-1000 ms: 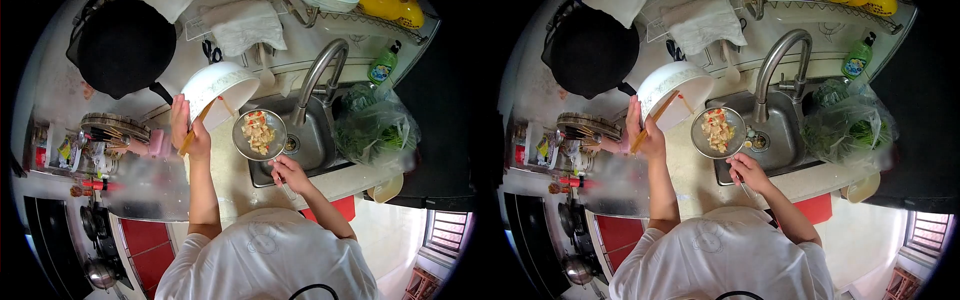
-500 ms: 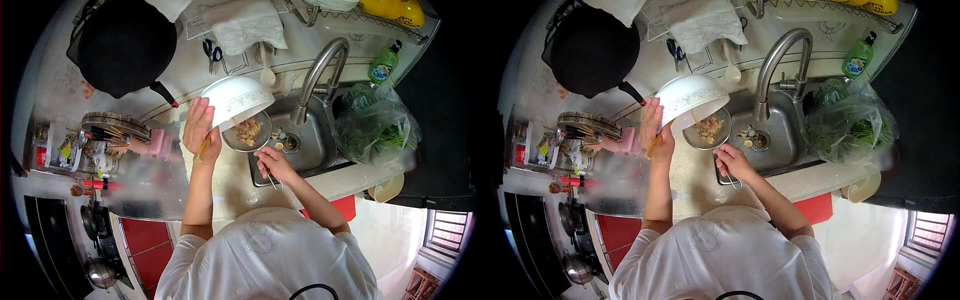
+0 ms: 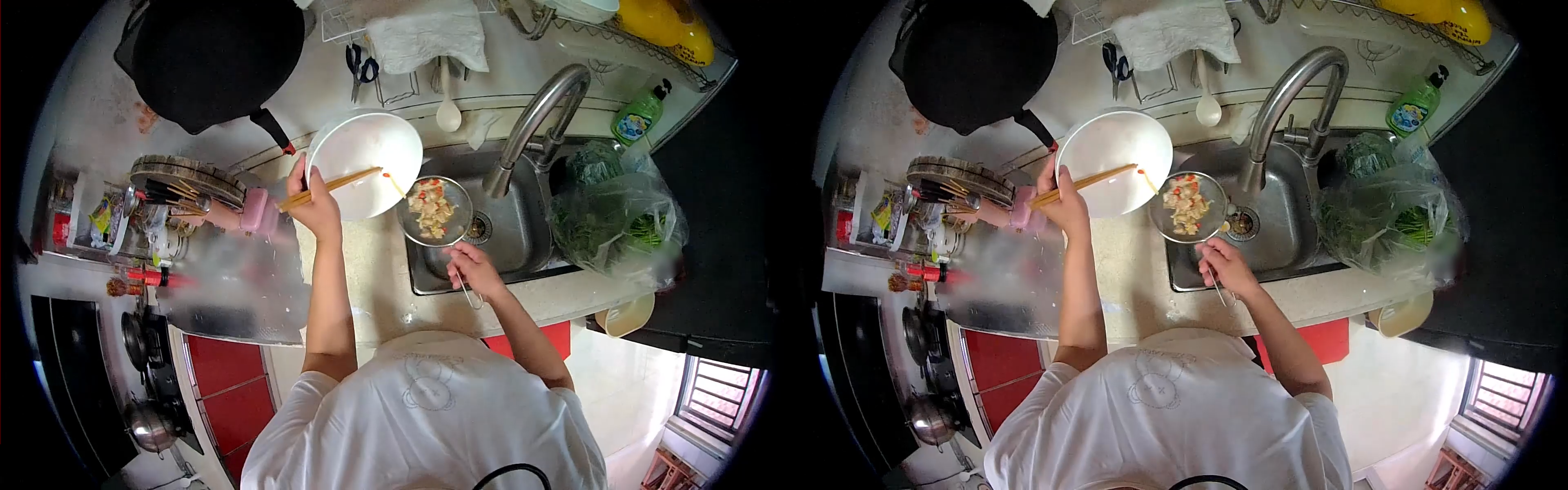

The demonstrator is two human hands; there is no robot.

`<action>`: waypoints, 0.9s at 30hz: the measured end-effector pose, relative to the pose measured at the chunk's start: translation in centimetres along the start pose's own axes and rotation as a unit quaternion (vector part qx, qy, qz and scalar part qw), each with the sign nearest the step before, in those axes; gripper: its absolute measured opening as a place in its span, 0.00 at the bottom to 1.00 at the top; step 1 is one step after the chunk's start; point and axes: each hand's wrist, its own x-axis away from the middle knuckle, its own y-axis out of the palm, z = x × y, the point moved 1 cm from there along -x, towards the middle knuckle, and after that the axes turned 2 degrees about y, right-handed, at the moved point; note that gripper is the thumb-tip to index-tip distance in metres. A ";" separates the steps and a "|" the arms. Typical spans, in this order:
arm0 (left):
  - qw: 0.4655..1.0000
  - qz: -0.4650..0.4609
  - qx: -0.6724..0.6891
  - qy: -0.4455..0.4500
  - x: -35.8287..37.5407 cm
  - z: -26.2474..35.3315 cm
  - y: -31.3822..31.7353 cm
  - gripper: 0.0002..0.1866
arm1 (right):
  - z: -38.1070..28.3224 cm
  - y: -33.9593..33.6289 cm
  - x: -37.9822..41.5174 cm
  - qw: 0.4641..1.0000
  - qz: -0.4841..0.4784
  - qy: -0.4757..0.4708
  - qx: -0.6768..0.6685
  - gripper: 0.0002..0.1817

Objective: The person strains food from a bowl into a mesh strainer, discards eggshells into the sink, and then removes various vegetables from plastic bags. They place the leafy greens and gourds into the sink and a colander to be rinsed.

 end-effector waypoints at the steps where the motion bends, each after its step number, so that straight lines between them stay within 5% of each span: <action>1: 0.999 0.009 -0.001 -0.040 0.4 -1.9 -0.5 0.13 | 0.1 -0.5 0.2 1.000 0.011 0.008 -0.001 0.12; 12: 0.960 0.068 -0.059 -0.265 3.0 -13.0 -3.1 0.10 | 0.8 -1.9 -0.7 0.998 0.034 0.036 0.039 0.13; 23: 0.930 0.084 -0.107 -0.341 2.3 -18.8 -4.2 0.10 | 0.7 -1.8 -2.4 0.996 0.039 0.044 0.070 0.12; 27: 0.917 0.064 -0.065 -0.389 3.1 -19.2 -5.4 0.19 | 0.4 -0.8 -3.1 0.995 0.037 0.046 0.074 0.11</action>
